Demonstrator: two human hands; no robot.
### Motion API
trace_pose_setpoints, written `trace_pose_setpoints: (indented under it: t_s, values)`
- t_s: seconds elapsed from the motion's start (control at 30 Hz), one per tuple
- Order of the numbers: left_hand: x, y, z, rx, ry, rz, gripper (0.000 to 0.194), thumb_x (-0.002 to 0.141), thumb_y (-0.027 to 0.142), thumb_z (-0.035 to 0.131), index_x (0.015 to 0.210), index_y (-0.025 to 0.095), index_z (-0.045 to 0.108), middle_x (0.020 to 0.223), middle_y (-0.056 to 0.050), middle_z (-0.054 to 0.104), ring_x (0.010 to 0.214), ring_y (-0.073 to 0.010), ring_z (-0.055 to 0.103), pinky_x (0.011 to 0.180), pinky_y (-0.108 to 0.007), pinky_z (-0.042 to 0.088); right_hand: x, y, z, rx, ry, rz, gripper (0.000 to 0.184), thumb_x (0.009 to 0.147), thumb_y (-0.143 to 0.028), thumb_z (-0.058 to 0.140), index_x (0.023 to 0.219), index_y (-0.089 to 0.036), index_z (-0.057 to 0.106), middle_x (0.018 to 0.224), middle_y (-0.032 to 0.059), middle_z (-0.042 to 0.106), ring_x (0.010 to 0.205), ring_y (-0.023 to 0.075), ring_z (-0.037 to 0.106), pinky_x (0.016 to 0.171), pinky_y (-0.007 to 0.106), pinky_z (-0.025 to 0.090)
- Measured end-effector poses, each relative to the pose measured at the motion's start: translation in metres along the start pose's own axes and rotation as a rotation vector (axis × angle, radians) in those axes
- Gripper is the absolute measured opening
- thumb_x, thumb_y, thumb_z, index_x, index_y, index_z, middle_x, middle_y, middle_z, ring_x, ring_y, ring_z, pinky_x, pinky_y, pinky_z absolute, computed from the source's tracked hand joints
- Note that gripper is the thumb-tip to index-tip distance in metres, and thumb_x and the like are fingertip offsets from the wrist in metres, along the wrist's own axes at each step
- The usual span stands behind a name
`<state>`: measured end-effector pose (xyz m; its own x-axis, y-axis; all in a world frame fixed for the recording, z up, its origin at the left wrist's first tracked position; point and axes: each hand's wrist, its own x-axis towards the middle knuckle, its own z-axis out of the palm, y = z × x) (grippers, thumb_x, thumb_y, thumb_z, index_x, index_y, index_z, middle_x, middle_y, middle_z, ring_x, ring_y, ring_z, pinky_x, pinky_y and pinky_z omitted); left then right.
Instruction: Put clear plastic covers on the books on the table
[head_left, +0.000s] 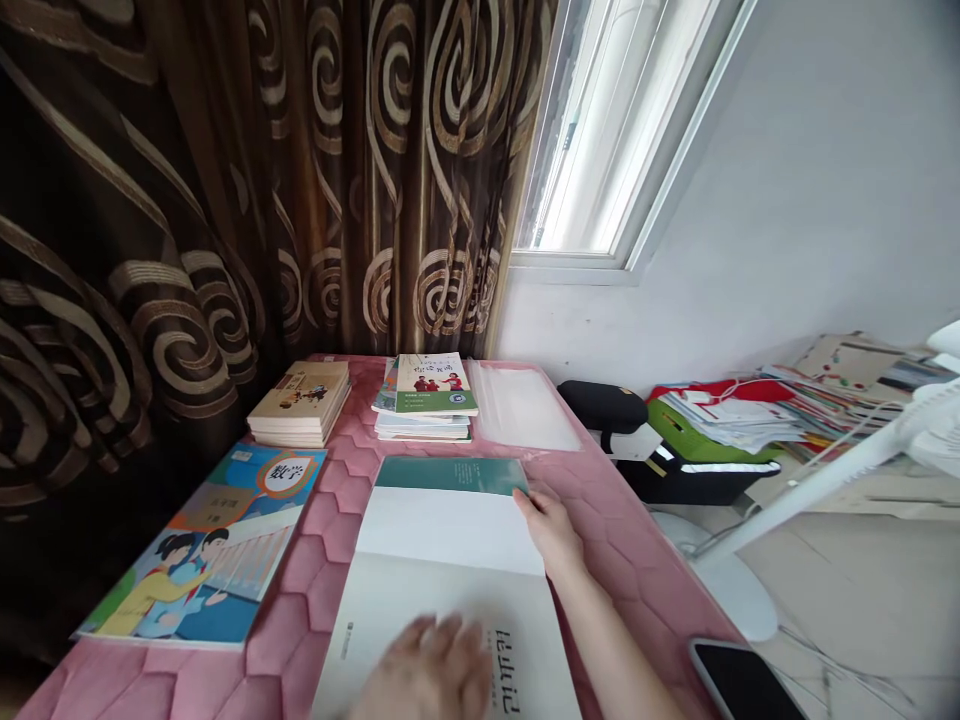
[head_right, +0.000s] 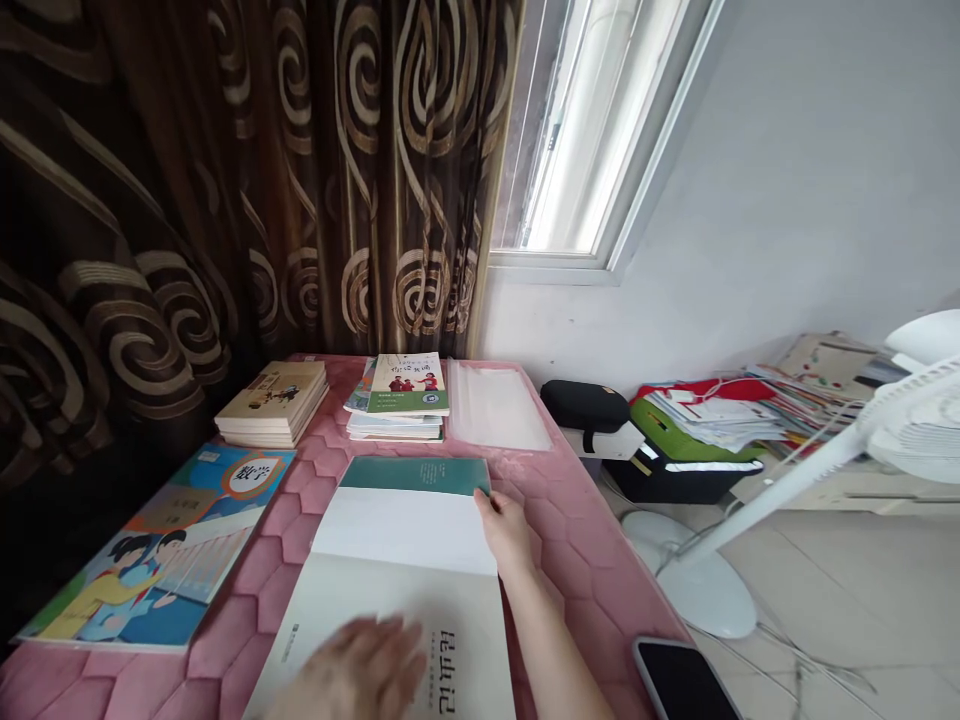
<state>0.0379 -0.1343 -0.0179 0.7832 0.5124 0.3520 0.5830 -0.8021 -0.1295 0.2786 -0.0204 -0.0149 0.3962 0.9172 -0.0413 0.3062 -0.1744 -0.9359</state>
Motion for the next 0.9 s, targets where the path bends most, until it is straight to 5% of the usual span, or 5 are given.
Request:
trace_pose_setpoints:
  t_s: [0.07,0.23,0.5,0.9]
  values:
    - [0.027,-0.03,-0.007,-0.08,-0.119,-0.051,0.06,0.09,0.051,0.044,0.142,0.023,0.037,0.145,-0.008,0.045,0.132,-0.0263,0.04,0.107,-0.043,0.035,-0.002,-0.006,-0.002,-0.109,0.012,0.016,0.034,0.073,-0.052,0.048,0.058,-0.022,0.052,0.047,-0.0042,0.045,0.047,0.0142,0.045,0.045,0.024,0.029]
    - [0.069,-0.075,-0.009,-0.203,-0.384,-0.323,0.059,0.096,0.047,0.026,0.149,0.022,0.016,0.157,-0.009,0.016,0.144,-0.0278,0.012,0.114,-0.056,0.014,-0.002,-0.008,-0.002,-0.253,0.005,-0.044,0.034,0.08,-0.049,0.042,0.057,-0.024,0.046,0.047,-0.0044,0.044,0.047,0.0149,0.046,0.046,0.025,0.029]
    - [0.076,-0.073,-0.013,-0.362,-0.62,-0.43,0.065,0.095,0.054,0.014,0.15,0.019,0.007,0.157,-0.009,0.001,0.144,-0.0272,0.0,0.114,-0.058,0.005,0.009,0.003,0.007,-0.556,0.035,-0.123,0.03,0.088,-0.035,0.042,0.064,-0.022,0.053,0.062,0.0029,0.064,0.062,0.0186,0.06,0.053,0.026,0.032]
    - [0.081,-0.076,-0.007,-0.397,-0.641,-0.478,0.062,0.096,0.049,0.016,0.15,0.02,0.008,0.157,-0.008,0.0,0.144,-0.0268,-0.001,0.113,-0.059,0.004,-0.001,-0.011,0.004,-0.787,-0.051,-0.054,0.031,0.095,-0.037,0.038,0.091,-0.017,0.061,0.086,0.0108,0.072,0.083,0.0224,0.068,0.06,0.026,0.036]
